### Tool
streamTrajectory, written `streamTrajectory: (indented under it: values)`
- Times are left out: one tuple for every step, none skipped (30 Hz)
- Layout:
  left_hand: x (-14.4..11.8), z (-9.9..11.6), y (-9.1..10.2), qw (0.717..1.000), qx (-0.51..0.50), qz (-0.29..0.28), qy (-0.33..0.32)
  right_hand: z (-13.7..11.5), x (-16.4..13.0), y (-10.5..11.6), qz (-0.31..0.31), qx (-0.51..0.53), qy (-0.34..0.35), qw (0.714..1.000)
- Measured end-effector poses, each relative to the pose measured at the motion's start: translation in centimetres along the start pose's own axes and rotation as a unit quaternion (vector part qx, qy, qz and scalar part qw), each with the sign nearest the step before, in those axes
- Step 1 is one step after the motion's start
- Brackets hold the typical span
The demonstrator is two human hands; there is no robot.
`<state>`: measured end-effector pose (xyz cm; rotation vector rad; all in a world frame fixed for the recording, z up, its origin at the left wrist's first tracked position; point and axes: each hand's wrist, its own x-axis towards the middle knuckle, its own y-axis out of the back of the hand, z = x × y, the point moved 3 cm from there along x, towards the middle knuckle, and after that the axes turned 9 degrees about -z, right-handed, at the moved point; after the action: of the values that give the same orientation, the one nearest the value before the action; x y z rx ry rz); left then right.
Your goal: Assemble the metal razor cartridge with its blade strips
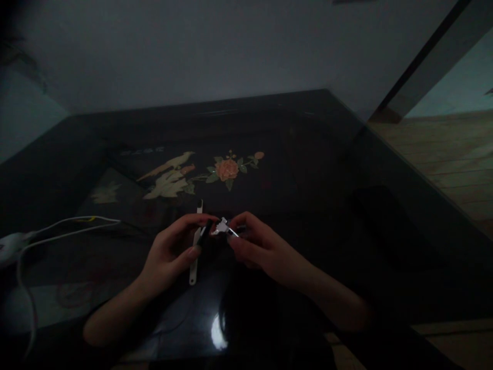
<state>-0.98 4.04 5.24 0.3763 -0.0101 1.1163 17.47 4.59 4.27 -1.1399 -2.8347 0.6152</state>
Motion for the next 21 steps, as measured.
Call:
streamTrajectory:
  values:
    - [0.0,0.0,0.0,1.000,-0.001,0.001,0.002,-0.2,0.0,0.2,0.018,-0.012,0.002,1.000]
    - [0.0,-0.1,0.0,1.000,-0.003,0.001,0.002,-0.4,0.0,0.4,0.038,-0.034,0.005,0.999]
    - [0.0,-0.1,0.0,1.000,-0.005,0.001,0.003,-0.6,0.0,0.7,0.061,-0.063,0.010,0.996]
    - [0.0,-0.1,0.0,1.000,-0.006,0.002,0.003,-0.8,0.0,1.0,0.086,-0.097,0.019,0.991]
    - [0.0,-0.2,-0.1,1.000,-0.005,0.002,0.004,-1.1,0.0,1.4,0.112,-0.136,0.029,0.984]
    - [0.0,-0.2,-0.1,1.000,-0.003,0.005,0.006,-1.3,0.0,1.8,0.138,-0.176,0.039,0.974]
    - [0.1,-0.2,-0.1,1.000,-0.002,0.007,0.008,-1.5,0.0,2.1,0.165,-0.218,0.047,0.961]
    - [0.1,-0.2,-0.1,1.000,-0.002,0.009,0.011,-1.8,-0.1,2.5,0.190,-0.260,0.056,0.945]
    - [0.1,-0.2,-0.2,1.000,-0.003,0.009,0.015,-1.9,-0.1,2.8,0.213,-0.304,0.065,0.926]
    - [0.1,-0.2,-0.2,1.000,-0.005,0.010,0.017,-2.1,-0.1,3.1,0.234,-0.346,0.073,0.906]
    - [0.1,-0.2,-0.2,1.000,-0.006,0.011,0.020,-2.2,-0.2,3.3,0.251,-0.384,0.079,0.885]
    - [0.1,-0.2,-0.2,1.000,-0.006,0.012,0.021,-2.3,-0.2,3.5,0.263,-0.415,0.084,0.867]
    - [0.1,-0.2,-0.2,1.000,-0.004,0.012,0.022,-2.3,-0.2,3.7,0.271,-0.437,0.086,0.854]
    - [0.1,-0.3,-0.2,1.000,-0.001,0.013,0.022,-2.2,-0.1,3.8,0.276,-0.448,0.083,0.846]
    - [0.1,-0.3,-0.2,1.000,0.002,0.012,0.021,-2.2,-0.1,4.0,0.279,-0.450,0.077,0.845]
    - [0.2,-0.3,-0.2,1.000,0.004,0.010,0.021,-2.0,0.0,4.2,0.279,-0.443,0.068,0.849]
    - [0.2,-0.3,-0.2,1.000,0.004,0.008,0.021,-1.9,0.1,4.3,0.279,-0.431,0.058,0.856]
    - [0.2,-0.4,-0.2,1.000,0.004,0.006,0.019,-1.8,0.2,4.5,0.278,-0.416,0.049,0.864]
    - [0.2,-0.4,-0.2,1.000,0.003,0.006,0.019,-1.6,0.3,4.7,0.276,-0.402,0.040,0.872]
    - [0.2,-0.4,-0.2,1.000,0.002,0.006,0.019,-1.4,0.4,4.9,0.271,-0.389,0.031,0.880]
    - [0.2,-0.4,-0.3,1.000,0.001,0.007,0.020,-1.3,0.5,5.0,0.266,-0.381,0.024,0.885]
